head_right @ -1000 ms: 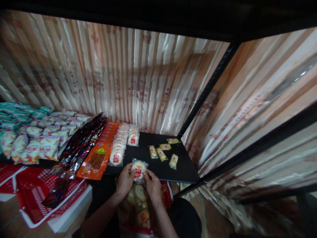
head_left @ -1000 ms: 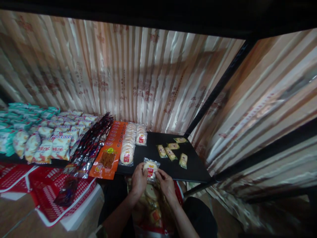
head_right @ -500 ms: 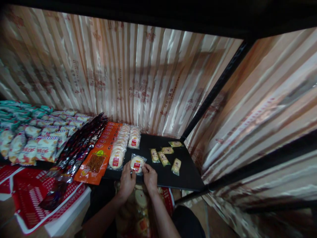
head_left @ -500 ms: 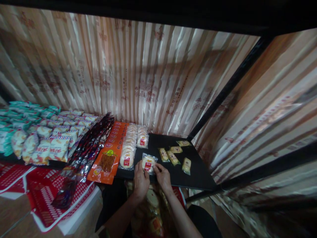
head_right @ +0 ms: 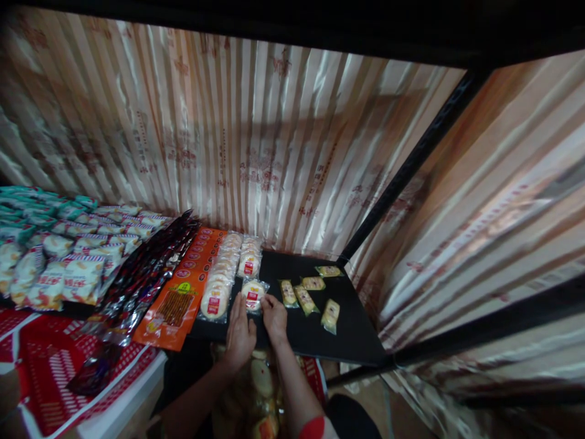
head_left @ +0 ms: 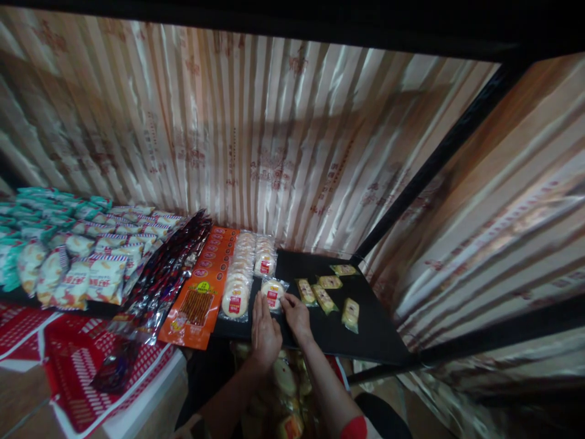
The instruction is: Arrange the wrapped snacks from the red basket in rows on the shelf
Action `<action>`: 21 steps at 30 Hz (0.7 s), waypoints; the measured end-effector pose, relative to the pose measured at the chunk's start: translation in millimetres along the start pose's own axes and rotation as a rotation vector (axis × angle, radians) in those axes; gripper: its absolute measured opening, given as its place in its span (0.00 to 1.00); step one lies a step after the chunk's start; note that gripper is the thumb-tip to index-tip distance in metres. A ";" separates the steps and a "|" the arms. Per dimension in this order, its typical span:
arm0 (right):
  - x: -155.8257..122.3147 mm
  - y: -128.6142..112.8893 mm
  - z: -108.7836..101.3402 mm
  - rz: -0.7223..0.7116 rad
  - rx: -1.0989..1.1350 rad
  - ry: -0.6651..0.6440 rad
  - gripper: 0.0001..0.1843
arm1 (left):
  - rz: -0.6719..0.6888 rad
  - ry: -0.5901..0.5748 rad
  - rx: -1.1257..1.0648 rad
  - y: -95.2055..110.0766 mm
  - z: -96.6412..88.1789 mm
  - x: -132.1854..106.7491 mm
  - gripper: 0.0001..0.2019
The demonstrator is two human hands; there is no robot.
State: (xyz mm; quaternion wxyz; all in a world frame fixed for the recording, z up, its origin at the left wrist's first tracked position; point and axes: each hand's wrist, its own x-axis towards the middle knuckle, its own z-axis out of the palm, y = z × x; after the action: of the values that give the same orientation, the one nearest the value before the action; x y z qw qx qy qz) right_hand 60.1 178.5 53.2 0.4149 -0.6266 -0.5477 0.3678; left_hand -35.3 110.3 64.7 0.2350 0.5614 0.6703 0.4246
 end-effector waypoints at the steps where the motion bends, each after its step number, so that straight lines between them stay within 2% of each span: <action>1: 3.2 0.2 1.2 -0.009 -0.005 0.003 0.21 | 0.008 -0.003 0.007 -0.7 1.1 1.3 0.31; 6: 18.8 -2.6 6.7 -0.057 -0.049 0.013 0.20 | 0.044 -0.017 0.087 -6.9 8.2 11.0 0.31; 12: 34.2 -8.6 13.9 -0.034 -0.148 0.009 0.19 | 0.053 -0.012 0.166 -9.0 11.9 24.4 0.30; 21: 43.8 -20.4 23.9 -0.076 -0.257 0.077 0.20 | 0.050 -0.017 0.198 -13.1 13.8 44.3 0.30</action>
State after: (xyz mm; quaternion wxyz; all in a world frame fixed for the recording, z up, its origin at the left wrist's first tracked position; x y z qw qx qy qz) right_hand 36.1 225.8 62.5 0.3656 -0.6670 -0.5974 0.2543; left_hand -43.1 156.6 53.7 0.1732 0.6021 0.6928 0.3572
